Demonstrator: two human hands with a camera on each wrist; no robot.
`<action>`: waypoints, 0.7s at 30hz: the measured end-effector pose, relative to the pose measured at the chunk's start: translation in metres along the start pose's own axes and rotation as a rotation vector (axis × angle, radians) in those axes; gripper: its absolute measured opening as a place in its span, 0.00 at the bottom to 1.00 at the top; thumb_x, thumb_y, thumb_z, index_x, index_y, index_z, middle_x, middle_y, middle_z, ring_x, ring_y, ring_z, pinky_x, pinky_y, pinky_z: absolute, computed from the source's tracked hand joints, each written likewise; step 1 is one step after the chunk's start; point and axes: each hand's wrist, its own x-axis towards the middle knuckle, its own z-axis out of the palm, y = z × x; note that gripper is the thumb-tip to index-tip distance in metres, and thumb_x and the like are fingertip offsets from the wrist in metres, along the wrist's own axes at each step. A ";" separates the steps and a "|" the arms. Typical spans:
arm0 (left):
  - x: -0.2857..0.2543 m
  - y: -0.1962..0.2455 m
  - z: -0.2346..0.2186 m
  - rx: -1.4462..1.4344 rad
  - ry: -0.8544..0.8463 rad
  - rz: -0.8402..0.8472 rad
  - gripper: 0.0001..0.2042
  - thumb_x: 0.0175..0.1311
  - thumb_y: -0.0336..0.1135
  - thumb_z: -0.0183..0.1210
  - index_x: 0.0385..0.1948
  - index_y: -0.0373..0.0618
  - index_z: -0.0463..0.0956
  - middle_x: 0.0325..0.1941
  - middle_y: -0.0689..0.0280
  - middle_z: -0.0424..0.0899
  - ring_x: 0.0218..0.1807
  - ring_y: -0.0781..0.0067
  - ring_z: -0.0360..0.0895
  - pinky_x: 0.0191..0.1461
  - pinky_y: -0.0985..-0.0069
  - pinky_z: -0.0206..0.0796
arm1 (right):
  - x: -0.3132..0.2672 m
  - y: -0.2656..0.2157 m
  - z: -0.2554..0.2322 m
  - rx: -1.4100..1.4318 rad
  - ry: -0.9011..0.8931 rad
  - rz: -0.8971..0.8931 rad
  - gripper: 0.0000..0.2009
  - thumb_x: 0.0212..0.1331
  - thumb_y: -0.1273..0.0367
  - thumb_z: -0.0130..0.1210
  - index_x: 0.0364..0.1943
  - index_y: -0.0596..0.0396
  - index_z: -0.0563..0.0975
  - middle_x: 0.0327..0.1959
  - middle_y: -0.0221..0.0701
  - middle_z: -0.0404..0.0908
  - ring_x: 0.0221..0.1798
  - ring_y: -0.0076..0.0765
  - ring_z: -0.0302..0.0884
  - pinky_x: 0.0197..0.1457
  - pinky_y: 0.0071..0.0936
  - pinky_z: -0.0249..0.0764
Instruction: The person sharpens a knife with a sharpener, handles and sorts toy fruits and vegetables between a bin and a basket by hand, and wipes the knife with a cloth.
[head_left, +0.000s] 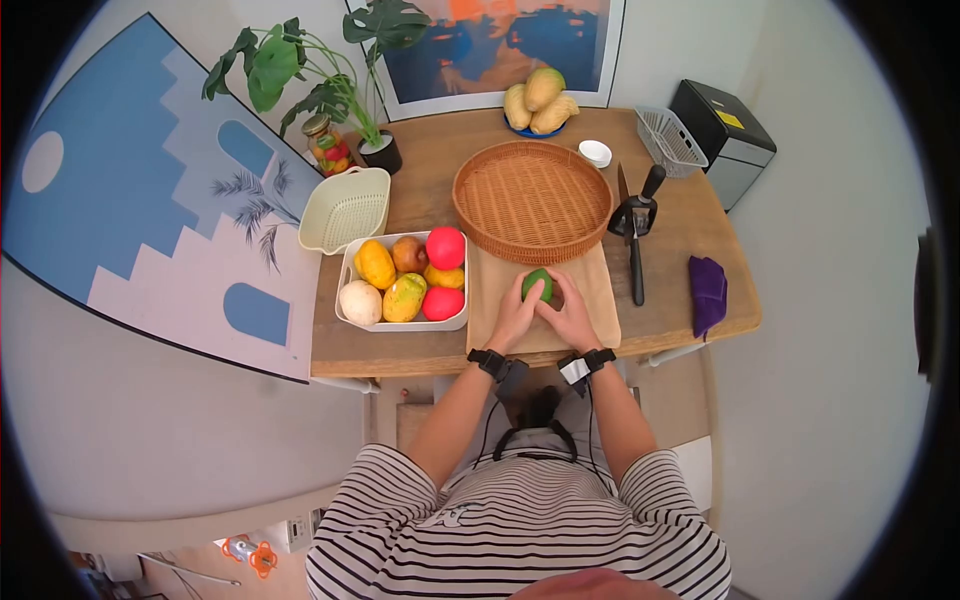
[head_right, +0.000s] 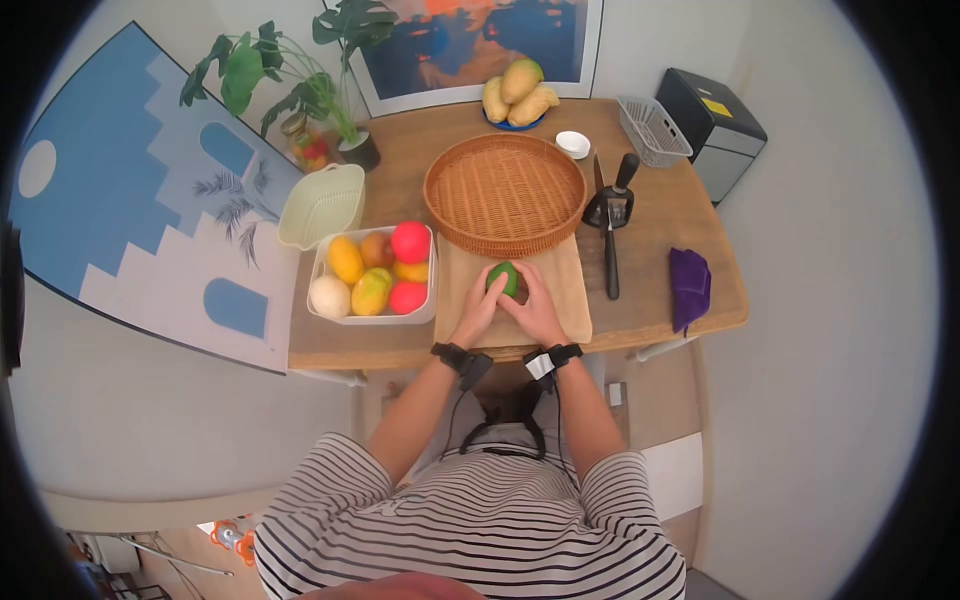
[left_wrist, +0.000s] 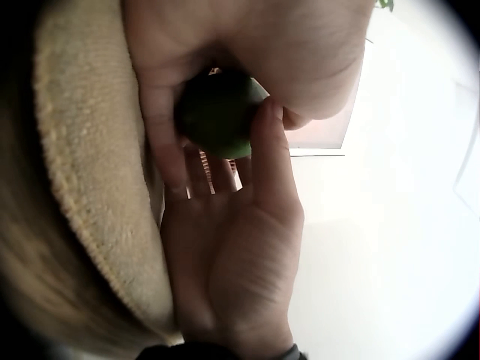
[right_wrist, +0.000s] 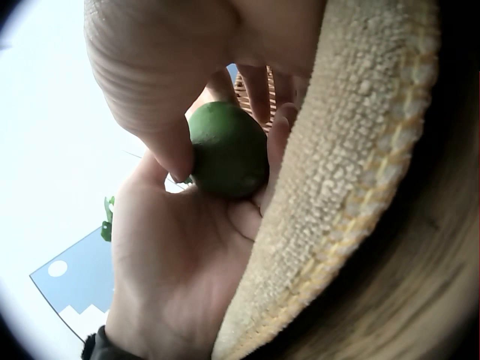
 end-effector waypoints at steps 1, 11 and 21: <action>-0.001 -0.003 -0.001 0.015 -0.028 -0.018 0.21 0.73 0.48 0.49 0.53 0.37 0.71 0.46 0.58 0.81 0.49 0.70 0.77 0.53 0.73 0.67 | 0.000 -0.002 -0.001 -0.015 0.001 -0.005 0.34 0.50 0.73 0.65 0.64 0.56 0.64 0.62 0.39 0.65 0.65 0.43 0.65 0.66 0.35 0.67; -0.004 0.009 0.001 -0.016 0.019 -0.074 0.23 0.74 0.50 0.46 0.55 0.38 0.70 0.44 0.59 0.81 0.49 0.70 0.77 0.51 0.74 0.68 | 0.002 -0.010 -0.005 0.056 -0.085 0.115 0.30 0.54 0.68 0.66 0.62 0.56 0.68 0.61 0.38 0.66 0.63 0.40 0.68 0.62 0.31 0.70; -0.003 0.004 0.001 -0.270 -0.090 -0.190 0.23 0.77 0.51 0.41 0.53 0.38 0.72 0.47 0.64 0.77 0.46 0.78 0.74 0.47 0.79 0.68 | -0.001 -0.013 -0.006 -0.054 -0.063 0.048 0.21 0.62 0.66 0.58 0.58 0.59 0.72 0.58 0.39 0.72 0.60 0.39 0.70 0.60 0.33 0.69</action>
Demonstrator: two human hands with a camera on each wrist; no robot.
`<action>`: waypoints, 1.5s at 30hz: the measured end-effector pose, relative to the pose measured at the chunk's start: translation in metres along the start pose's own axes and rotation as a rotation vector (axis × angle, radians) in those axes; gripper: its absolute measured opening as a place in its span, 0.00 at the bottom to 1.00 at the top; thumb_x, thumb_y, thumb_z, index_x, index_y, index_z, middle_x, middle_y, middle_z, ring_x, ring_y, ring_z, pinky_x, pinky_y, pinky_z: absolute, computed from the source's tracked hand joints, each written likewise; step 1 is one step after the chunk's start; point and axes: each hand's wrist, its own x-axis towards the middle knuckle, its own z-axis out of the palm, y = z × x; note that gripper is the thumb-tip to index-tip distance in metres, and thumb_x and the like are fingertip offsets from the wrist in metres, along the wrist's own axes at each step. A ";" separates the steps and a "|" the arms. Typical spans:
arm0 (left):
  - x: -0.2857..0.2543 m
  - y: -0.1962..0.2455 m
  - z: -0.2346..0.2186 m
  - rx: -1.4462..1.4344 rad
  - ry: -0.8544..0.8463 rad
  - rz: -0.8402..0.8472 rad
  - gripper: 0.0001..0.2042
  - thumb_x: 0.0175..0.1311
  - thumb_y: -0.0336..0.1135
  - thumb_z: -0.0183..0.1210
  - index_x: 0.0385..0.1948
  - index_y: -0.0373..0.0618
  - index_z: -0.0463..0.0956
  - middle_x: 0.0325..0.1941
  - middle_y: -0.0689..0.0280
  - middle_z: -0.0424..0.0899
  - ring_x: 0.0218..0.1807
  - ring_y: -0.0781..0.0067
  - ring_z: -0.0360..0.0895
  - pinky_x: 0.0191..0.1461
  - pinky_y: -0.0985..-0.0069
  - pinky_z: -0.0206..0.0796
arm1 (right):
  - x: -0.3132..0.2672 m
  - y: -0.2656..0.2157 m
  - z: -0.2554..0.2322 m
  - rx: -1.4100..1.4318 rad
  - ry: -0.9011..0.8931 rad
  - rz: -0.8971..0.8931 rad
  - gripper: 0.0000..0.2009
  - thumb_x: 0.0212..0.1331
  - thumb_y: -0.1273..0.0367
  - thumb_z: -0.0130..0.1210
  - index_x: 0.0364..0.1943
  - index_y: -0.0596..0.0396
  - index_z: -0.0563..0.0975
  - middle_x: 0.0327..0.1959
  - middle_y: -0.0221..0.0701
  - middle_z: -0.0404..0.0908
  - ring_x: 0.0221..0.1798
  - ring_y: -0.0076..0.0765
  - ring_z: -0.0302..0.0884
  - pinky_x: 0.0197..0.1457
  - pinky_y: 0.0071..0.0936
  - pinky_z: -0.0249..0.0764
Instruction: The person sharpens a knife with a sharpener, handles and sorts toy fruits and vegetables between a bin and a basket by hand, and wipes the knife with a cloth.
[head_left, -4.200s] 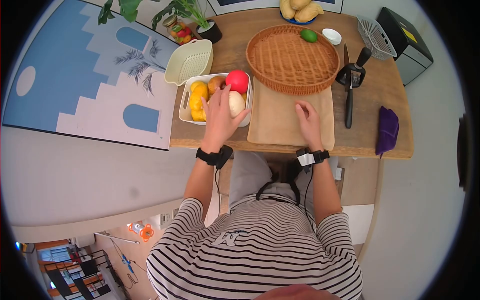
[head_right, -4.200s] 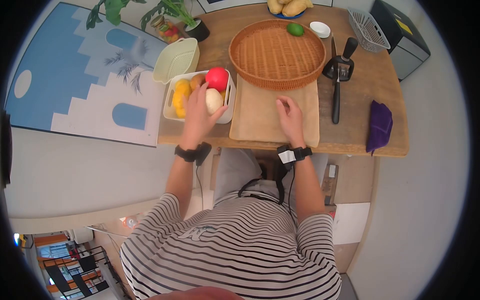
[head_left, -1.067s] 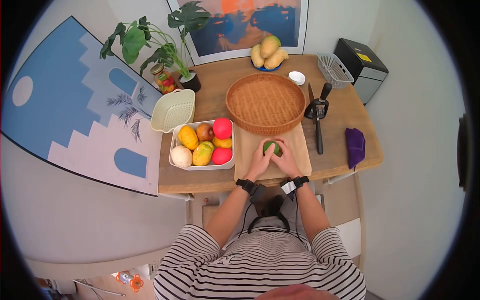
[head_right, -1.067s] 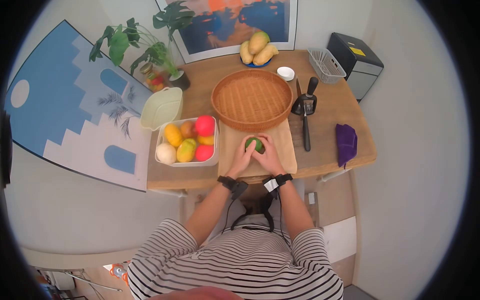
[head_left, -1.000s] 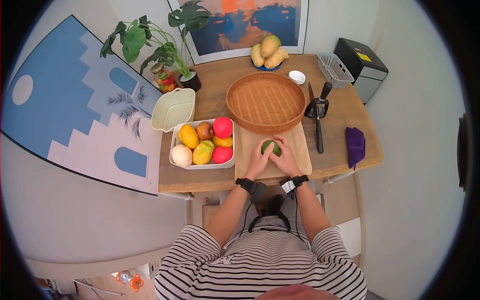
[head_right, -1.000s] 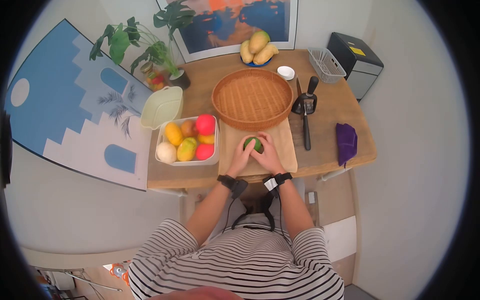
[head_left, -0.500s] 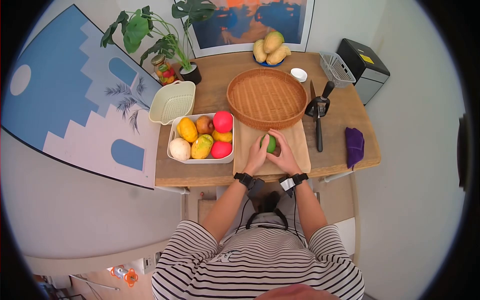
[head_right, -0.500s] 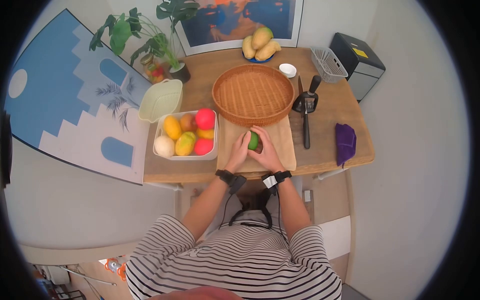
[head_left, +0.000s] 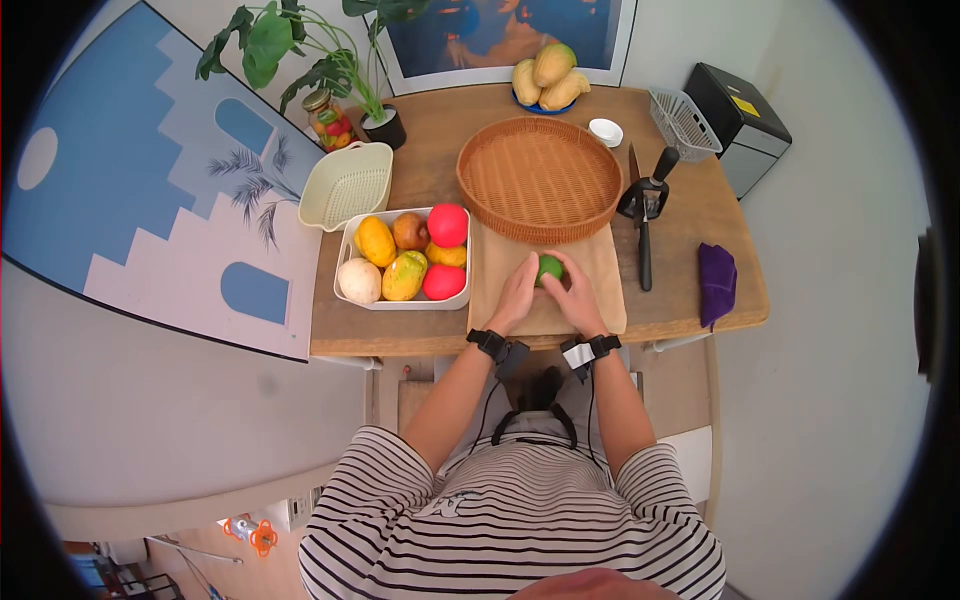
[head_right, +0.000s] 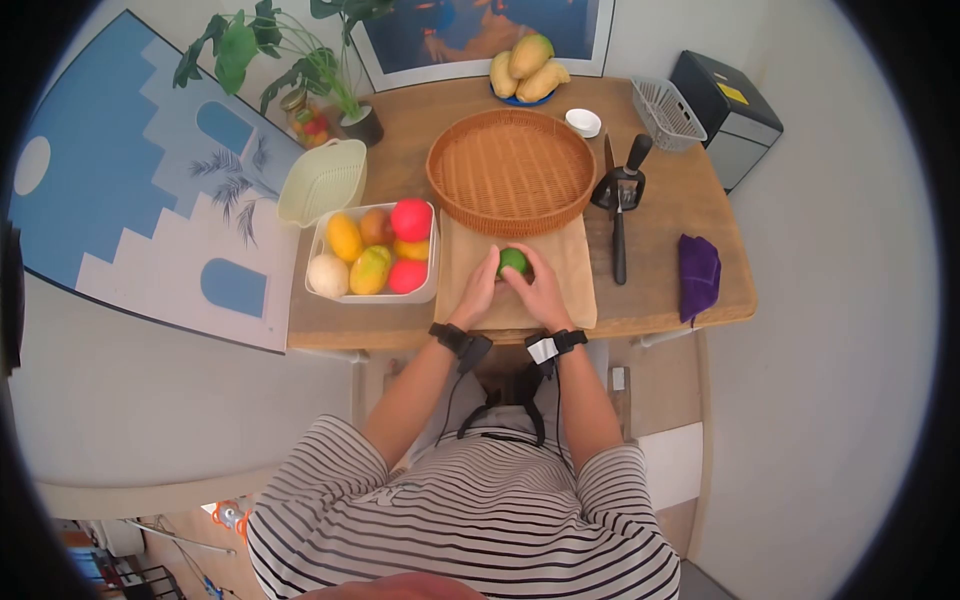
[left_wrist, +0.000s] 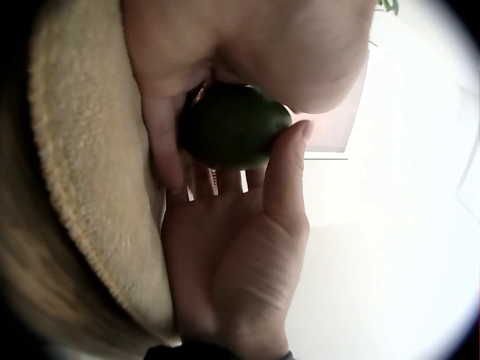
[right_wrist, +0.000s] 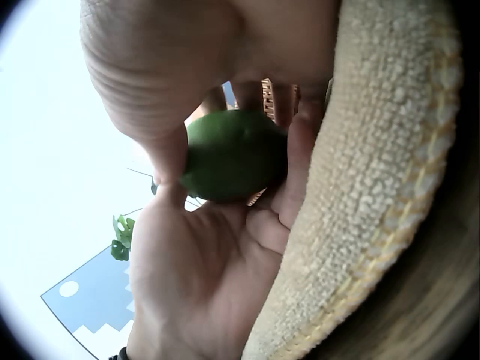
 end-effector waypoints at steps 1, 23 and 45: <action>-0.004 0.005 0.004 -0.078 -0.021 0.009 0.23 0.77 0.51 0.41 0.52 0.37 0.73 0.45 0.64 0.78 0.45 0.78 0.74 0.46 0.78 0.68 | 0.001 0.007 0.000 0.092 0.033 0.073 0.20 0.64 0.67 0.56 0.58 0.59 0.71 0.58 0.40 0.73 0.61 0.39 0.70 0.61 0.32 0.68; -0.001 0.004 0.003 0.031 -0.049 0.050 0.23 0.77 0.52 0.39 0.53 0.39 0.71 0.44 0.64 0.78 0.46 0.76 0.76 0.45 0.77 0.75 | 0.003 0.013 0.005 0.209 0.049 0.014 0.26 0.60 0.68 0.61 0.63 0.58 0.69 0.60 0.41 0.72 0.62 0.42 0.70 0.65 0.33 0.65; 0.005 -0.001 -0.004 -0.022 -0.042 -0.117 0.22 0.75 0.48 0.46 0.56 0.36 0.68 0.44 0.61 0.78 0.42 0.71 0.80 0.33 0.74 0.79 | 0.000 -0.003 0.004 0.232 0.004 0.029 0.22 0.66 0.64 0.56 0.62 0.57 0.70 0.48 0.35 0.78 0.46 0.28 0.76 0.49 0.26 0.74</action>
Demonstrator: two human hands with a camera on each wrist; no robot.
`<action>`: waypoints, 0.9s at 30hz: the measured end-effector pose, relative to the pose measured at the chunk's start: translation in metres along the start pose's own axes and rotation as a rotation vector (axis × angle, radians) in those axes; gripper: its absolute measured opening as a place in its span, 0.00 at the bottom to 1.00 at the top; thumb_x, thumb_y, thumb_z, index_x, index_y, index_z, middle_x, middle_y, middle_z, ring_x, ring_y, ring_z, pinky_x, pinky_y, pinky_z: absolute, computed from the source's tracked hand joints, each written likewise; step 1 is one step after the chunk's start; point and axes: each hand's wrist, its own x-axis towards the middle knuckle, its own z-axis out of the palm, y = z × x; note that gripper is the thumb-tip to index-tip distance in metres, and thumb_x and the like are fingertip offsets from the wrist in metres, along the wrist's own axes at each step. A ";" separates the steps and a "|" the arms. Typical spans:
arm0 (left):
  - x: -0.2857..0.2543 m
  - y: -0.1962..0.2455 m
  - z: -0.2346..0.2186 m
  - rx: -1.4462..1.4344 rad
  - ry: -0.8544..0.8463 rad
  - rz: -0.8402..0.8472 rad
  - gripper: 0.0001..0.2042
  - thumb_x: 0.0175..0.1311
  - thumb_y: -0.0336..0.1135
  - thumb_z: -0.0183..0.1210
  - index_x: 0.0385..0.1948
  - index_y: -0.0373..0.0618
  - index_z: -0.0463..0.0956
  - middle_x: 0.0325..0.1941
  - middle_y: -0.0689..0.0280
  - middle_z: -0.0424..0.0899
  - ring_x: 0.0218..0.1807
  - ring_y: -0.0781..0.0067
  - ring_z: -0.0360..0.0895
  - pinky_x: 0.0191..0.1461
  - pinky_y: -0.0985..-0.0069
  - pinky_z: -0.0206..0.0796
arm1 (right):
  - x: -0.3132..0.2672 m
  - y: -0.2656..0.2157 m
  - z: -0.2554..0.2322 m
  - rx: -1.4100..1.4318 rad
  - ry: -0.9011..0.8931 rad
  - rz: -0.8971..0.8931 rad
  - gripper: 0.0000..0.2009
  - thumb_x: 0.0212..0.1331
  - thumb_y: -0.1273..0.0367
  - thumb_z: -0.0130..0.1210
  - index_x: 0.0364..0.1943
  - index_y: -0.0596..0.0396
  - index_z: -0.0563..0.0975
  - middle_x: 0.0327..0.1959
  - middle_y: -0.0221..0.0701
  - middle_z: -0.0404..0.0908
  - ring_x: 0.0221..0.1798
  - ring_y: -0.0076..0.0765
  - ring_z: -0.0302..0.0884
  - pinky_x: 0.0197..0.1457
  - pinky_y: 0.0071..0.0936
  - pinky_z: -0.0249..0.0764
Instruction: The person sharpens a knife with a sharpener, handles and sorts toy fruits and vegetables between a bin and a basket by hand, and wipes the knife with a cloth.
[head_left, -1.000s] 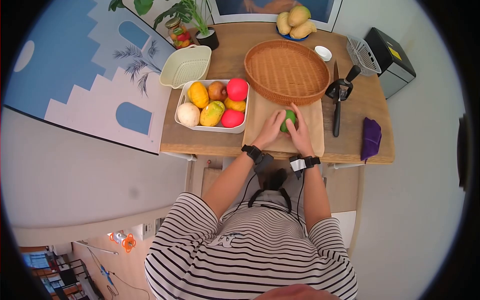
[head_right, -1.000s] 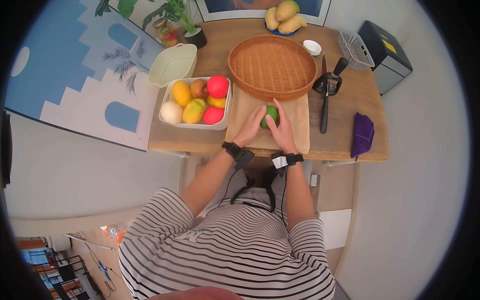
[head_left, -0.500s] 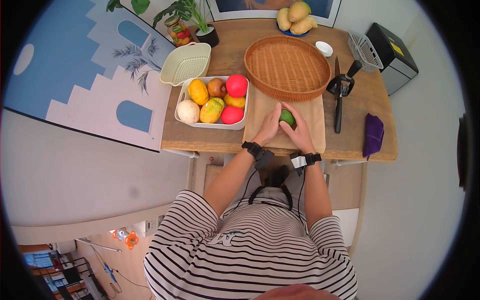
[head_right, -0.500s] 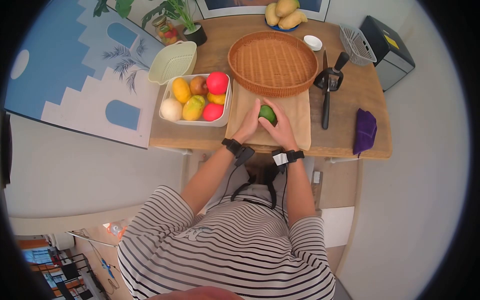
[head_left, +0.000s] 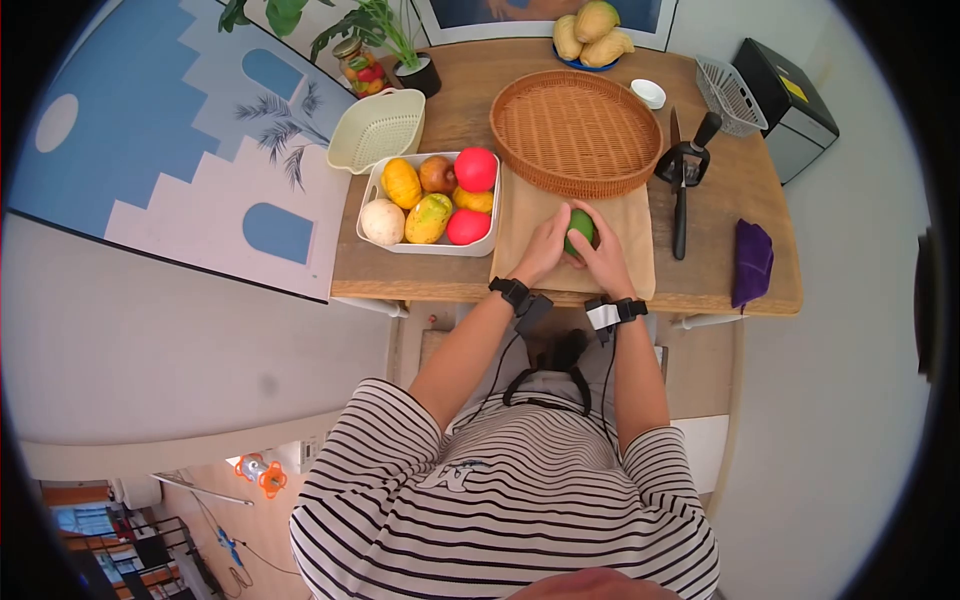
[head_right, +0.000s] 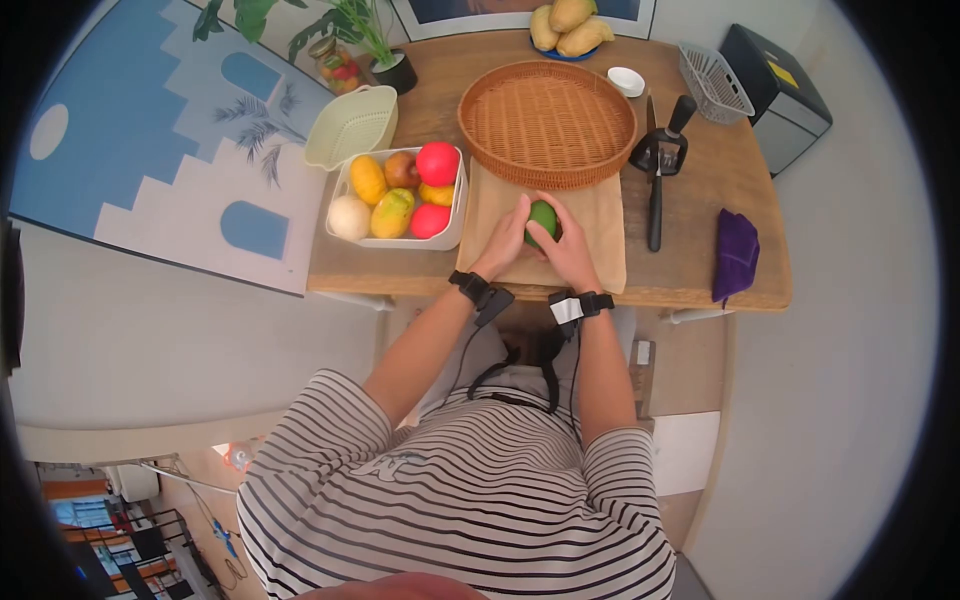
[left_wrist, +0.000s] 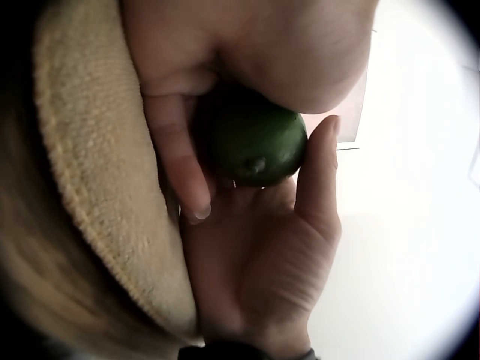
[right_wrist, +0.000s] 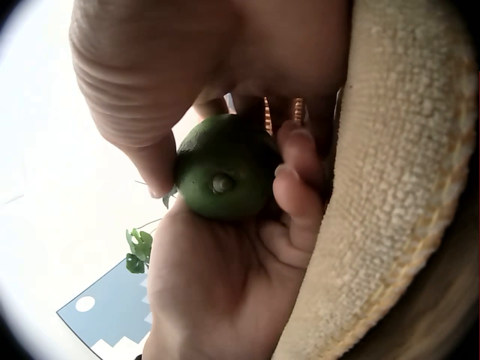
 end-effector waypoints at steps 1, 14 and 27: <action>-0.001 -0.001 0.004 0.036 0.006 0.055 0.22 0.75 0.48 0.47 0.55 0.36 0.68 0.44 0.60 0.78 0.42 0.71 0.80 0.34 0.74 0.80 | 0.001 0.006 -0.001 -0.011 0.033 0.031 0.22 0.67 0.64 0.55 0.62 0.57 0.70 0.47 0.34 0.78 0.46 0.28 0.76 0.48 0.25 0.74; -0.076 0.115 -0.008 0.984 0.377 0.626 0.24 0.58 0.41 0.66 0.53 0.40 0.70 0.47 0.52 0.78 0.47 0.50 0.77 0.52 0.62 0.69 | 0.008 0.034 -0.003 0.172 0.207 0.167 0.18 0.72 0.60 0.48 0.53 0.61 0.75 0.43 0.32 0.81 0.41 0.28 0.79 0.48 0.24 0.74; -0.071 0.098 -0.055 1.511 0.652 0.768 0.24 0.55 0.36 0.66 0.54 0.41 0.71 0.55 0.55 0.72 0.68 0.43 0.59 0.68 0.33 0.41 | 0.008 0.039 -0.002 0.115 0.219 0.153 0.15 0.67 0.64 0.55 0.50 0.62 0.77 0.39 0.31 0.81 0.41 0.25 0.79 0.47 0.23 0.74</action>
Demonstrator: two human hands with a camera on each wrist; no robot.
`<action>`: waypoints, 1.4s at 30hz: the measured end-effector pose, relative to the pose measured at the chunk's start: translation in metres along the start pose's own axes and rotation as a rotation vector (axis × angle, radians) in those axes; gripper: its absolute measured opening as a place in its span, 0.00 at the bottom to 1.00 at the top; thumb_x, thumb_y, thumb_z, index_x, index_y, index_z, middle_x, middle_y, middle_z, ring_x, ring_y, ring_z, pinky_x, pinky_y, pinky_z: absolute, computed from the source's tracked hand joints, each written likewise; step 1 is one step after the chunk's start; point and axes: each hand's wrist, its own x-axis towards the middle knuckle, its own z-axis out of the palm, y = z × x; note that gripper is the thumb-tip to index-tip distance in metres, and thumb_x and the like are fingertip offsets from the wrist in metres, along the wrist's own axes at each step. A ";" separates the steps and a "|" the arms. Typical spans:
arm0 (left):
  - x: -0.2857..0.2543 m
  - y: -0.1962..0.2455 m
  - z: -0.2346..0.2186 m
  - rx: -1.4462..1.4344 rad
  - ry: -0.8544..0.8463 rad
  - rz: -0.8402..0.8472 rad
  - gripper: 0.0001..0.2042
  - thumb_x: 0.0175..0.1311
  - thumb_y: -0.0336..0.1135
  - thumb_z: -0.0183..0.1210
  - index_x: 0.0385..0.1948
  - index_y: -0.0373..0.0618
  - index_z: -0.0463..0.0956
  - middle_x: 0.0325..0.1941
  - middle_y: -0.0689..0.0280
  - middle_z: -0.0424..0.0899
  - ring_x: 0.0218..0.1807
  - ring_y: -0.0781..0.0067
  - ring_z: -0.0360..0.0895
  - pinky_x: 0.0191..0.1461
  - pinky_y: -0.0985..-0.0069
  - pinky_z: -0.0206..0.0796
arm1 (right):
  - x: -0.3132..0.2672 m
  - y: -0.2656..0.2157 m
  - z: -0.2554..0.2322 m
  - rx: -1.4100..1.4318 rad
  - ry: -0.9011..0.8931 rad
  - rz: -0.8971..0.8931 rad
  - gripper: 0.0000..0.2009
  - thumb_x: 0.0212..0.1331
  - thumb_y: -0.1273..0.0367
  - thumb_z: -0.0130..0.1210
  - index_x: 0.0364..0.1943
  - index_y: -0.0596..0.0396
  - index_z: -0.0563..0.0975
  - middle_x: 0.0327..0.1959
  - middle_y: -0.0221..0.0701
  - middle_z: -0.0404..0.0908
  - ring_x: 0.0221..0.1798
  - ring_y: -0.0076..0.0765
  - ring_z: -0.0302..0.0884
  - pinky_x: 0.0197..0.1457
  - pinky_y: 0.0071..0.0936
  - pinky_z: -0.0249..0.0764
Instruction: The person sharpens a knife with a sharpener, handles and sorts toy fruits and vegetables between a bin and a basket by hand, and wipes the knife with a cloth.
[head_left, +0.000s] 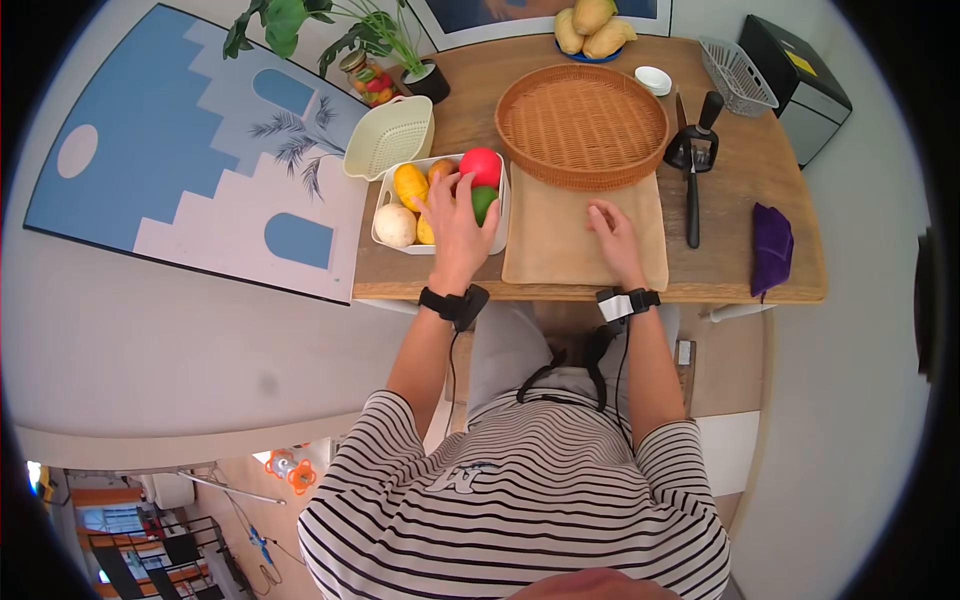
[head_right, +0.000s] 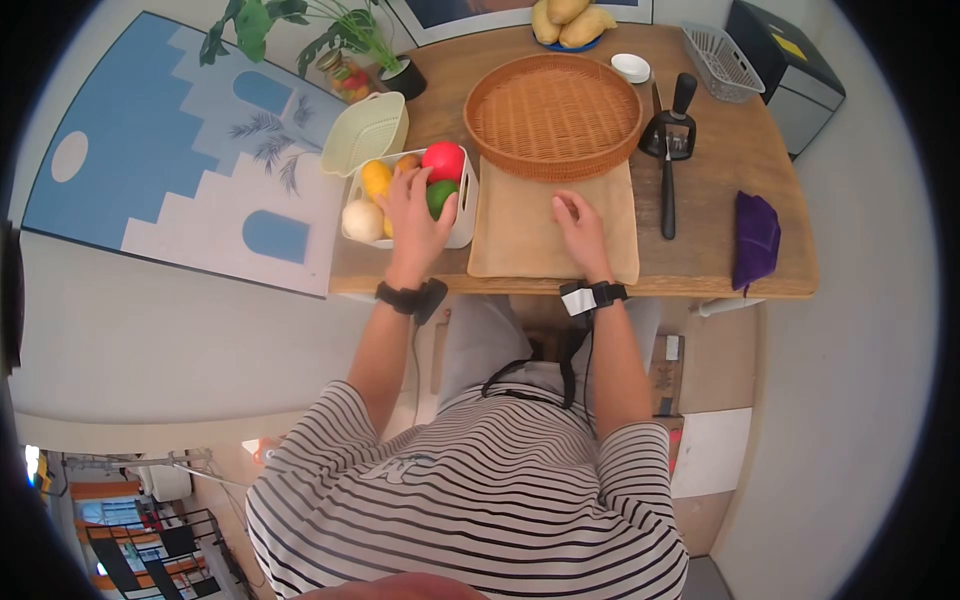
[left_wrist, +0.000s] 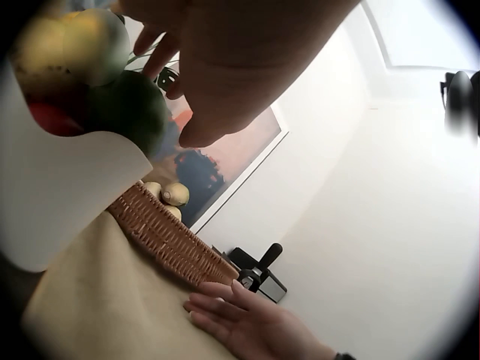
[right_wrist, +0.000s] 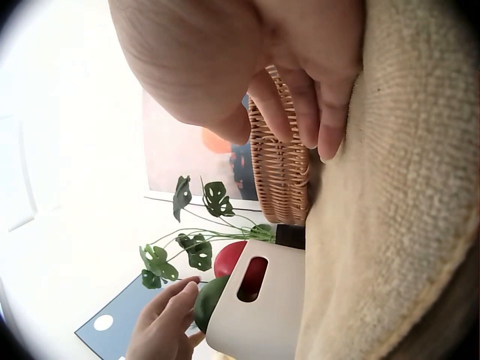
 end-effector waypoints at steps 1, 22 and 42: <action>0.002 0.005 0.001 -0.001 0.002 -0.003 0.24 0.55 0.36 0.66 0.54 0.41 0.71 0.55 0.55 0.72 0.68 0.43 0.59 0.68 0.33 0.41 | 0.000 -0.001 0.000 0.010 -0.002 0.001 0.15 0.67 0.64 0.55 0.51 0.62 0.76 0.39 0.31 0.81 0.41 0.25 0.79 0.48 0.23 0.74; -0.018 0.051 0.144 -1.358 -0.386 -0.785 0.09 0.71 0.33 0.52 0.39 0.36 0.75 0.25 0.65 0.79 0.20 0.81 0.73 0.20 0.82 0.63 | -0.001 -0.005 -0.001 0.011 -0.054 0.015 0.13 0.68 0.68 0.54 0.49 0.62 0.77 0.40 0.33 0.82 0.43 0.24 0.79 0.49 0.22 0.75; -0.016 0.060 0.128 -1.362 -0.378 -0.968 0.09 0.73 0.32 0.50 0.44 0.35 0.73 0.33 0.63 0.79 0.28 0.80 0.75 0.28 0.82 0.68 | -0.007 -0.030 0.005 -0.131 -0.047 0.146 0.11 0.68 0.73 0.51 0.50 0.63 0.74 0.45 0.31 0.79 0.45 0.22 0.78 0.48 0.19 0.73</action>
